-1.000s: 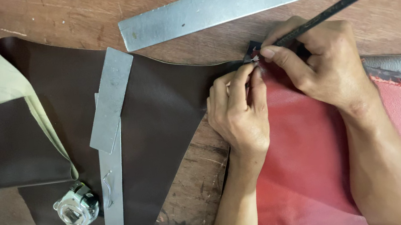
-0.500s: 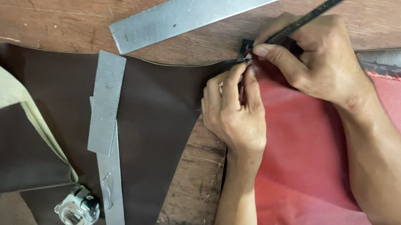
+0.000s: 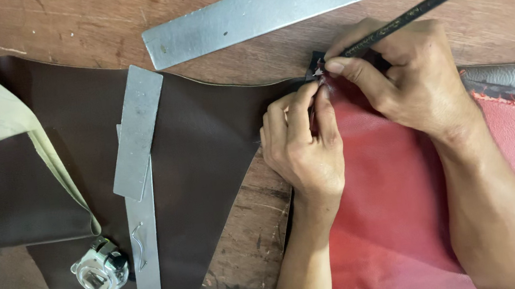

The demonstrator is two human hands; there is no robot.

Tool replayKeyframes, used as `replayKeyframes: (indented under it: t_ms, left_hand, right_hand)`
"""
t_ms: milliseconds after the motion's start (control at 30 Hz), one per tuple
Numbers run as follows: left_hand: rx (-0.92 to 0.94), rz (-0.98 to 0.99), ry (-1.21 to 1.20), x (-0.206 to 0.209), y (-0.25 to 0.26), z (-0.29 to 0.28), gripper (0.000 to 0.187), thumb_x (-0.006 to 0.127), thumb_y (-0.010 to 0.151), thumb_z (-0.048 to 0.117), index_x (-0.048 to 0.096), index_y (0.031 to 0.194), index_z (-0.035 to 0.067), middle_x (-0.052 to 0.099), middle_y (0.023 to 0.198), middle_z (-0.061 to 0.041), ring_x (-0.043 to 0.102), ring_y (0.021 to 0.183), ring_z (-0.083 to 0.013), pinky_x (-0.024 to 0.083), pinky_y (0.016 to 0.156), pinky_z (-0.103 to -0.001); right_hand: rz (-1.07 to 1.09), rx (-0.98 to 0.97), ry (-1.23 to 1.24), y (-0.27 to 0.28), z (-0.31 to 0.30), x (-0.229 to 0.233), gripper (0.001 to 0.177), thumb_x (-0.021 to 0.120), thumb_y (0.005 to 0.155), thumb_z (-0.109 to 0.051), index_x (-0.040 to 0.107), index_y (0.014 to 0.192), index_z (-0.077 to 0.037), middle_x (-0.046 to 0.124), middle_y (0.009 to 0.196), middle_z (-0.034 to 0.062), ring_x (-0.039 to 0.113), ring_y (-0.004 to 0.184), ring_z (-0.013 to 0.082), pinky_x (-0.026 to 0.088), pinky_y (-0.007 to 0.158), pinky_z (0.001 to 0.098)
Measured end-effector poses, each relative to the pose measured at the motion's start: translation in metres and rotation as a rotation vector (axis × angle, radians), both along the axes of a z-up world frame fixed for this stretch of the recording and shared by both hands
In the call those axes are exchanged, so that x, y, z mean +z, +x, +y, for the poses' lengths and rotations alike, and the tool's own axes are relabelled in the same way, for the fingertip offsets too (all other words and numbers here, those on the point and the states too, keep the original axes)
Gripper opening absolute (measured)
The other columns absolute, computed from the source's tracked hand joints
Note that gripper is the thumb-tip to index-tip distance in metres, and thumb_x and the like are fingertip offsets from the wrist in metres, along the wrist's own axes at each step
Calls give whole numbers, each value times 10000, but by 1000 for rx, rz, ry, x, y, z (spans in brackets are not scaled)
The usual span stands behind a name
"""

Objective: The person marks a red piece of fabric with a pencil, then uses a ruler and a cutting tool to trim the edges. They then move to a brown piece of fabric, place a red strip on it, and use a ruler and cutting tool to trim the brown fabric along the edge of the strip.

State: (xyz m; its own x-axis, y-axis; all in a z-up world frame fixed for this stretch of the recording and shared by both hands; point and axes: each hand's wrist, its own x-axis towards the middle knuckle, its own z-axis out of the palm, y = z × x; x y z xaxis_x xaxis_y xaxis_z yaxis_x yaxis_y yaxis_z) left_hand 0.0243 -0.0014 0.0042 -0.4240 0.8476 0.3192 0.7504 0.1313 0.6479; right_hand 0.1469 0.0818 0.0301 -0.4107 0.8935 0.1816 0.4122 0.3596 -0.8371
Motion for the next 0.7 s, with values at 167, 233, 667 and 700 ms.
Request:
replayKeyframes:
  t_ms: [167, 233, 667, 700]
  left_hand:
    - [-3, 3, -4, 0, 0, 0, 119, 772, 974, 167, 751, 1084, 126, 700, 965, 18, 662, 858, -144, 513, 791, -331]
    - [-4, -1, -3, 1, 0, 1, 110, 772, 975, 161, 752, 1078, 128, 699, 966, 18, 662, 858, -146, 514, 791, -331]
    - [-21, -36, -47, 4, -1, -2, 159, 750, 968, 99, 731, 1125, 109, 679, 974, -17, 656, 859, -179, 526, 798, -346]
    - [-19, -39, -52, 4, -2, -2, 167, 750, 965, 97, 731, 1131, 110, 675, 967, -19, 655, 855, -181, 530, 799, -347]
  right_hand:
    - [18, 3, -28, 3, 0, -2, 14, 743, 1007, 18, 738, 1003, 30, 751, 896, 122, 710, 707, 156, 529, 618, 260]
    - [16, 2, -44, 5, 0, -5, 15, 751, 1029, 9, 746, 1023, 22, 758, 910, 114, 712, 696, 144, 527, 625, 256]
    - [31, -1, -100, 6, 1, -3, 39, 734, 1002, -8, 749, 1035, 4, 747, 857, 97, 682, 666, 136, 503, 589, 263]
    - [39, -3, -110, 6, 1, -2, 42, 731, 1005, -10, 750, 1041, 3, 745, 851, 95, 681, 667, 137, 503, 594, 265]
